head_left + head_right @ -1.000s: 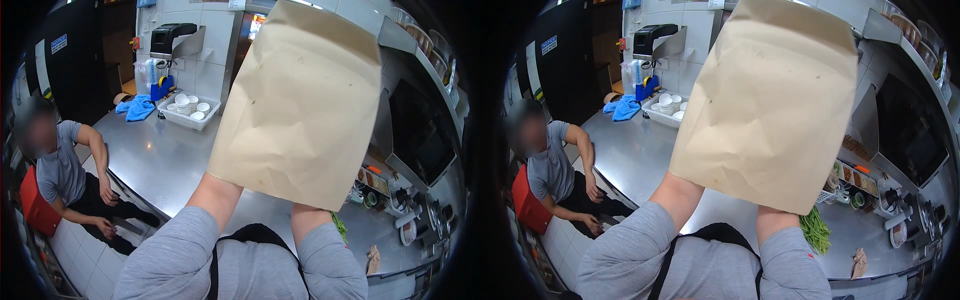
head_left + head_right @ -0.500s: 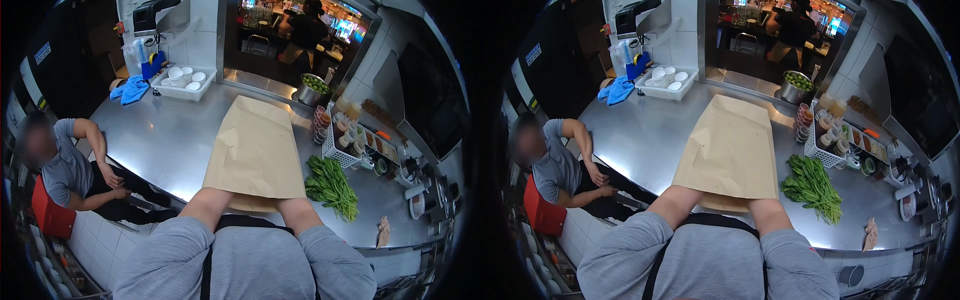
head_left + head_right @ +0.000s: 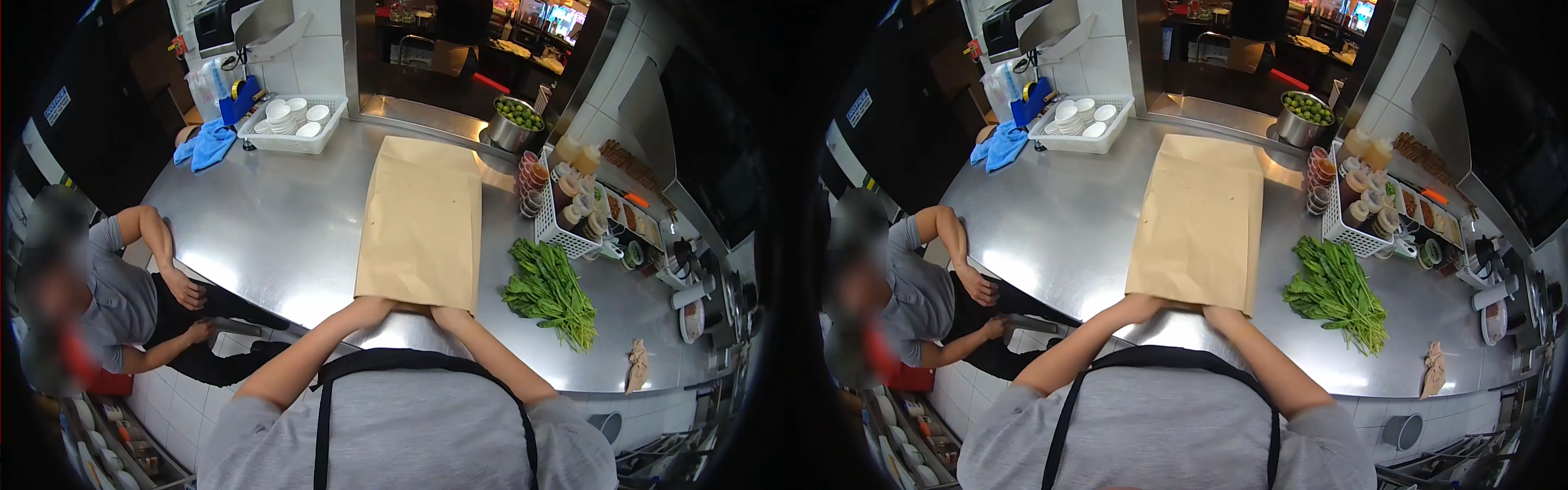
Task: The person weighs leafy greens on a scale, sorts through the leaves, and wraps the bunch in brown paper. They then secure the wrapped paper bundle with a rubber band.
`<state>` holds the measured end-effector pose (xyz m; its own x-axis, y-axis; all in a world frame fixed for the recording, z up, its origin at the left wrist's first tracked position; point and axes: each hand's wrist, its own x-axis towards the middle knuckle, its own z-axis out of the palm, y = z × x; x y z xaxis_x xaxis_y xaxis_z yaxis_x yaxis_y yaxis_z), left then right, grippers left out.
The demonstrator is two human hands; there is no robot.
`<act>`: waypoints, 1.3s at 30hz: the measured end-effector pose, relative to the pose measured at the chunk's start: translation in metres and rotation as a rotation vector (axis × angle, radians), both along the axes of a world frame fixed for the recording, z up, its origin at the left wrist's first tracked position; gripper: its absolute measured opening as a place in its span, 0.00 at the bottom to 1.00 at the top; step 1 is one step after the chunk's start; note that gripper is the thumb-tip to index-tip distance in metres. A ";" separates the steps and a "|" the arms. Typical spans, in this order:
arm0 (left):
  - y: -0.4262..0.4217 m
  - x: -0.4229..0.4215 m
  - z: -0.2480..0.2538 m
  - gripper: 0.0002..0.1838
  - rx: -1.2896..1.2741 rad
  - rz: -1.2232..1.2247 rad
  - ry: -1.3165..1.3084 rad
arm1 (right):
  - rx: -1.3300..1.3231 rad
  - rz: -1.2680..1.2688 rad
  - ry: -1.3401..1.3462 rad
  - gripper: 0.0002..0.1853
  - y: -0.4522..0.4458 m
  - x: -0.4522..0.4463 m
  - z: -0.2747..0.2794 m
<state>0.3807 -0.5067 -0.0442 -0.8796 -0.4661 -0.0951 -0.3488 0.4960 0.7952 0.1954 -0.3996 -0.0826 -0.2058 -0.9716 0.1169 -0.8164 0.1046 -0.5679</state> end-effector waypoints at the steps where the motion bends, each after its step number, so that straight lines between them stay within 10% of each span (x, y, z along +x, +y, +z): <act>1: 0.007 0.024 0.040 0.22 0.058 -0.143 -0.072 | 0.060 0.135 -0.086 0.18 0.017 -0.007 0.018; 6: -0.034 0.096 0.150 0.22 0.300 -0.062 -0.161 | 0.635 0.494 -0.523 0.21 0.058 -0.056 0.166; 9: -0.073 0.071 0.170 0.23 -0.058 0.230 0.211 | 0.112 0.280 -0.381 0.22 0.033 -0.059 0.195; 16: -0.148 -0.059 0.115 0.28 -0.856 0.261 0.199 | -0.405 -0.123 0.153 0.32 -0.112 -0.053 0.154; 27: -0.182 -0.110 -0.020 0.30 -0.835 0.039 -0.174 | 0.116 -0.331 0.302 0.32 -0.139 -0.114 0.016; 39: -0.229 -0.125 0.043 0.22 -0.943 0.447 0.431 | -0.557 -0.425 0.260 0.25 -0.177 -0.145 0.070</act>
<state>0.2561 -0.7361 -0.0007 -0.4901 -0.4726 0.7324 -0.4329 0.8613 0.2660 0.0502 -0.5764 -0.0125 -0.4493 -0.5972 0.6645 -0.8848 0.1949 -0.4232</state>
